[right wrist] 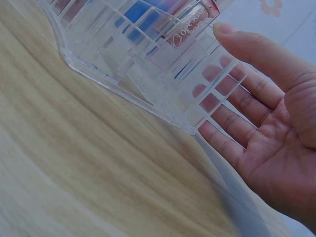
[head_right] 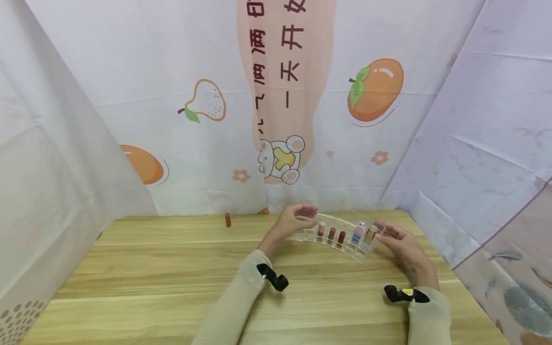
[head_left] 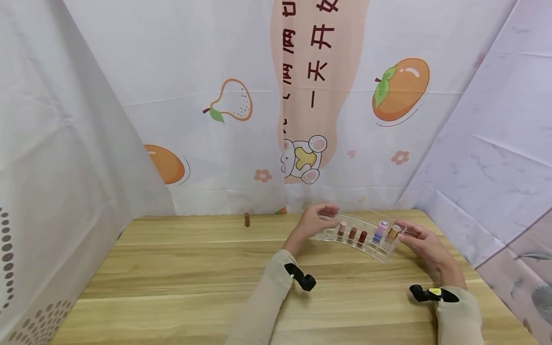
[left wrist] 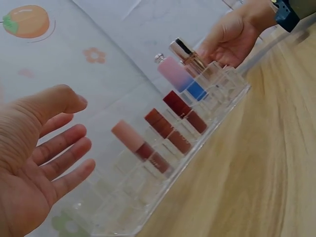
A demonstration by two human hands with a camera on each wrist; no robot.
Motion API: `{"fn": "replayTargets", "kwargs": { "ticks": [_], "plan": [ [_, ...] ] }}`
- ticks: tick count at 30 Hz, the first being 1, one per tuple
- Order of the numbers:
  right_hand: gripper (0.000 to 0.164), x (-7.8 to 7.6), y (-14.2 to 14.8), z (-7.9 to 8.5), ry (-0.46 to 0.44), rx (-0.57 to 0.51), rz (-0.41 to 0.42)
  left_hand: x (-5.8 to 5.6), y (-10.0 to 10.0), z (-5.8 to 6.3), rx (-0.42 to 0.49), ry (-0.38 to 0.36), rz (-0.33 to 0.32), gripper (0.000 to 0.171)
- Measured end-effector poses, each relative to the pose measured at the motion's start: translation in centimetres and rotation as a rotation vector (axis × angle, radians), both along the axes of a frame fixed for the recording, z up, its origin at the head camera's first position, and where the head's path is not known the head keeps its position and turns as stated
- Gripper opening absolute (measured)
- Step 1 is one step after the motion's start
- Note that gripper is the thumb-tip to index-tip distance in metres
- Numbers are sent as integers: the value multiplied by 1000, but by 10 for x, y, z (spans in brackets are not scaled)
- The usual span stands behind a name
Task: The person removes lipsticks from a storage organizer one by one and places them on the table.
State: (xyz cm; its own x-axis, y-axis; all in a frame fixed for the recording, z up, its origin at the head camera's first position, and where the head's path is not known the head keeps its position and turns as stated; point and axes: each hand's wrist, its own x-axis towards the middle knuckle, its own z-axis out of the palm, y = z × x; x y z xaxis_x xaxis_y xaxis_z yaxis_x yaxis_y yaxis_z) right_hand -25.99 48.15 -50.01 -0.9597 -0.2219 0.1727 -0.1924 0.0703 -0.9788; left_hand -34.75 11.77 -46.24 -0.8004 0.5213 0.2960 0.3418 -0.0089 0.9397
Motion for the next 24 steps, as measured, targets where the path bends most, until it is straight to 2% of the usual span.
{"fn": "replayTargets", "kwargs": {
  "ticks": [6, 13, 24],
  "plan": [
    [48, 0, -2, -1, 10, -36, 32, 2, 6, -7, -60, -20, -14, 37],
    [48, 0, -3, 1, 10, -40, 27, 3, 12, -12, -53, -23, -17, 42],
    [49, -1, -3, 0, 17, -57, 38, 4, 17, -23, -55, 9, 10, 35]
  ]
}}
